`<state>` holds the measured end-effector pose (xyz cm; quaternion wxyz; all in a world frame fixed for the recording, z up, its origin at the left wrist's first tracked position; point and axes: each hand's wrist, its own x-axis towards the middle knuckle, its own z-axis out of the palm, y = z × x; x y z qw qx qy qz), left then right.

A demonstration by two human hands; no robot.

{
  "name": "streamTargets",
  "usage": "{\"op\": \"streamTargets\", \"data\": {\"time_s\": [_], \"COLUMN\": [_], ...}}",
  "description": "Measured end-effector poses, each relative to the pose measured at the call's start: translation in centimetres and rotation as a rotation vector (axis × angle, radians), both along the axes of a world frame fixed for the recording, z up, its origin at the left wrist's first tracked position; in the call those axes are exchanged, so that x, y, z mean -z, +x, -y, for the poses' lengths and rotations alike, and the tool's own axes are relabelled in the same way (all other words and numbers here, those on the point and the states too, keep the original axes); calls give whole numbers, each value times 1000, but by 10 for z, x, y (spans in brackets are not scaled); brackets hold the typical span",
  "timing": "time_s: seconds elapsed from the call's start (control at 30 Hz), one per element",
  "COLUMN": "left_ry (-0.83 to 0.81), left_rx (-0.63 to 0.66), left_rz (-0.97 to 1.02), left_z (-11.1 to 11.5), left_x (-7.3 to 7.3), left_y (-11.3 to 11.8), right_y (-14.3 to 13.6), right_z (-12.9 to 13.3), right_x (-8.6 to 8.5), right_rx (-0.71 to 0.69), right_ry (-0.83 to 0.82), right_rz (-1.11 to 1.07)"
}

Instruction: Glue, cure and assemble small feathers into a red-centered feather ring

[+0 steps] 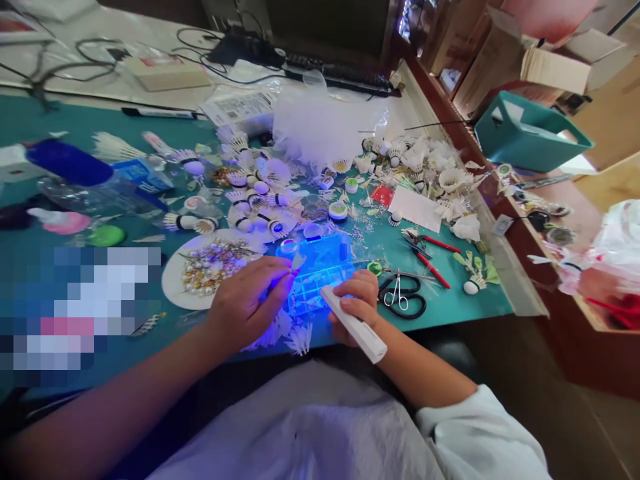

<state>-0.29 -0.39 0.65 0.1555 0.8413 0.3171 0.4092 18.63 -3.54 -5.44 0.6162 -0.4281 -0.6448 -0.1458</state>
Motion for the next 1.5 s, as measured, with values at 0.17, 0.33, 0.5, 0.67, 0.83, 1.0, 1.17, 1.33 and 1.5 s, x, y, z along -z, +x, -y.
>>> {"op": "streamTargets", "data": {"time_s": [0.17,0.33,0.5,0.67,0.83,1.0,1.17,1.33,1.5], "left_ry": [157,208,252,267,191,117,66,37,-15], "left_rx": [-104,-218,-214,-155,-134,-178,-197,-175,-126], "left_rz": [-92,-168,-144,-46,34,58,54,19,-12], "left_z": [2,10,18,21,20,19,20,23,24], "left_x": [-3,14,31,43,46,41,43,43,45], "left_y": [-8,-22,-30,-31,-33,-38,-42,-43,-45], "right_y": [2,1,1,1,1,1,1,5,9], "right_z": [-5,-7,-9,-7,-7,-10,-7,-4,-1], "right_x": [-3,-10,-11,-9,-12,-15,-15,-17,-17], "right_rx": [-135,-209,-204,-207,-202,-194,-200,-251,-324], "right_ry": [191,232,250,259,225,224,190,131,48], "right_rz": [-34,-40,-46,-41,-81,-113,-103,-51,31]}}
